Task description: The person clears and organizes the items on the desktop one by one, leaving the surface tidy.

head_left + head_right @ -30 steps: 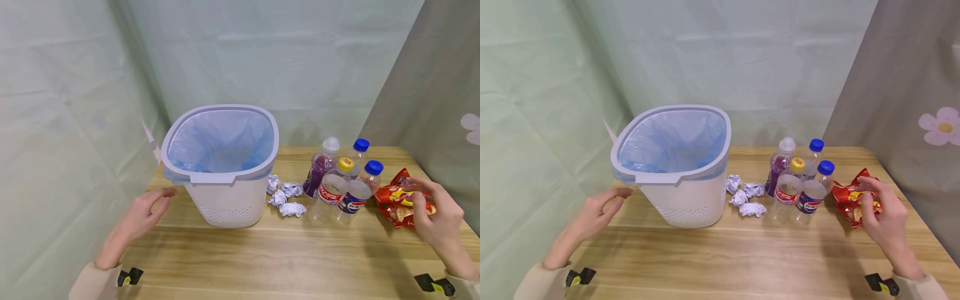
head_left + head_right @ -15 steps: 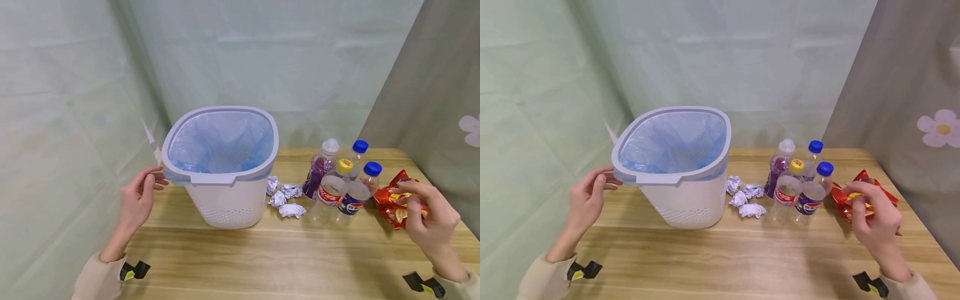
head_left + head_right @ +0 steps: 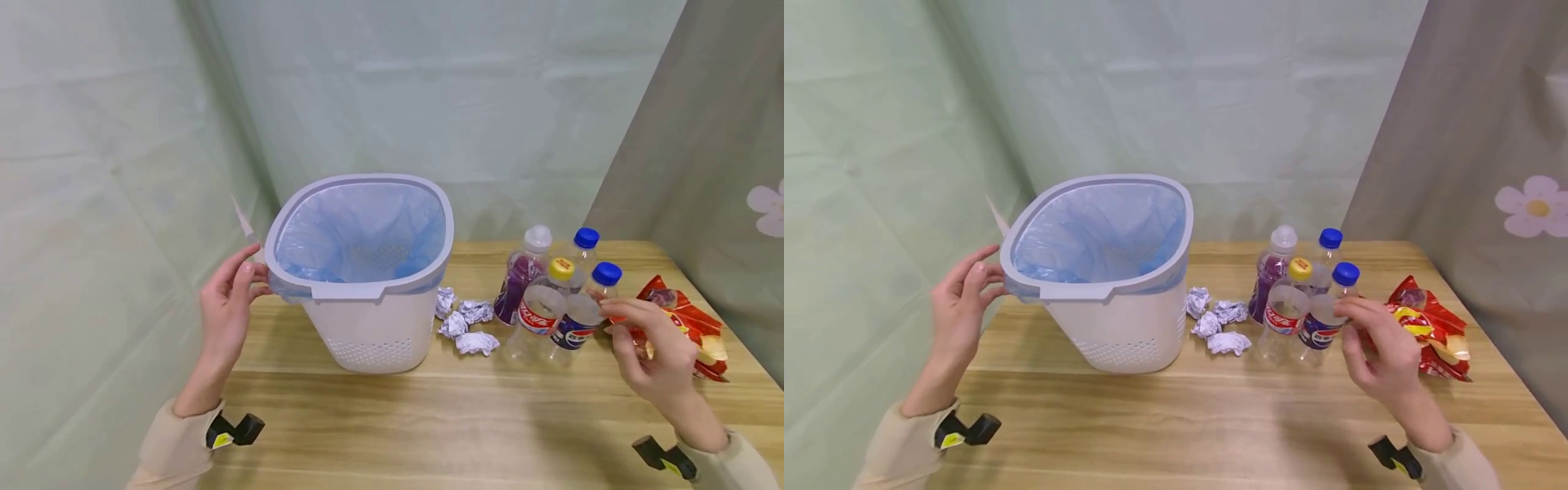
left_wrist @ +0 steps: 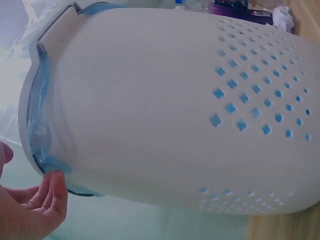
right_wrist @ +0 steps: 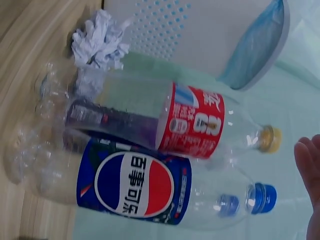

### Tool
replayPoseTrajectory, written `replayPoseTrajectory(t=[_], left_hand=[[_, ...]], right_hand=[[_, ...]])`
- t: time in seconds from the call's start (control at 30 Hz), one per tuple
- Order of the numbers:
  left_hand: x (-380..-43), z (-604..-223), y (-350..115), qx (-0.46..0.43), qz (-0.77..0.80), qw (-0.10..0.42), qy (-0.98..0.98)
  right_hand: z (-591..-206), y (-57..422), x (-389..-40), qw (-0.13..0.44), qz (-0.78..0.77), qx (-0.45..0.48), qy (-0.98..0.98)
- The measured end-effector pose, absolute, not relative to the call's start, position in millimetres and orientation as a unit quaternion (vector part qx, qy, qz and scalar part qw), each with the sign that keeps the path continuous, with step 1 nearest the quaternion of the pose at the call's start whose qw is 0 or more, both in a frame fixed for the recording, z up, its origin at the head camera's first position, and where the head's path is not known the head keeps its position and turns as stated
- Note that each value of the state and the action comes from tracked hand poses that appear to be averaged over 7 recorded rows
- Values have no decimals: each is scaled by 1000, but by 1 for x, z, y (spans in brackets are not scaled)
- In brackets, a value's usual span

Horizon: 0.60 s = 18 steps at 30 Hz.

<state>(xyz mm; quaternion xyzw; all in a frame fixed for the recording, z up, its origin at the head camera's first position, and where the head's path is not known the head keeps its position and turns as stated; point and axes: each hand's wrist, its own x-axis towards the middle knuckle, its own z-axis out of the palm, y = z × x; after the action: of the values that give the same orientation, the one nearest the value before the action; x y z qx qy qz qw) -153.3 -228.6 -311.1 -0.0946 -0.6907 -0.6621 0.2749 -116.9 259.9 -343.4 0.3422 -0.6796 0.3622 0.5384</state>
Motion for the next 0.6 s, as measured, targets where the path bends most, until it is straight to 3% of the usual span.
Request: replayPoseTrajectory(t=[0.37, 0.6], left_hand=[[-163, -303, -224, -47, -681, 250, -686], [-168, -301, -222, -47, -698, 253, -668]], right_hand=[[-365, 253, -132, 419, 309, 444, -729], [-378, 243, -140, 367, 239, 454, -776]])
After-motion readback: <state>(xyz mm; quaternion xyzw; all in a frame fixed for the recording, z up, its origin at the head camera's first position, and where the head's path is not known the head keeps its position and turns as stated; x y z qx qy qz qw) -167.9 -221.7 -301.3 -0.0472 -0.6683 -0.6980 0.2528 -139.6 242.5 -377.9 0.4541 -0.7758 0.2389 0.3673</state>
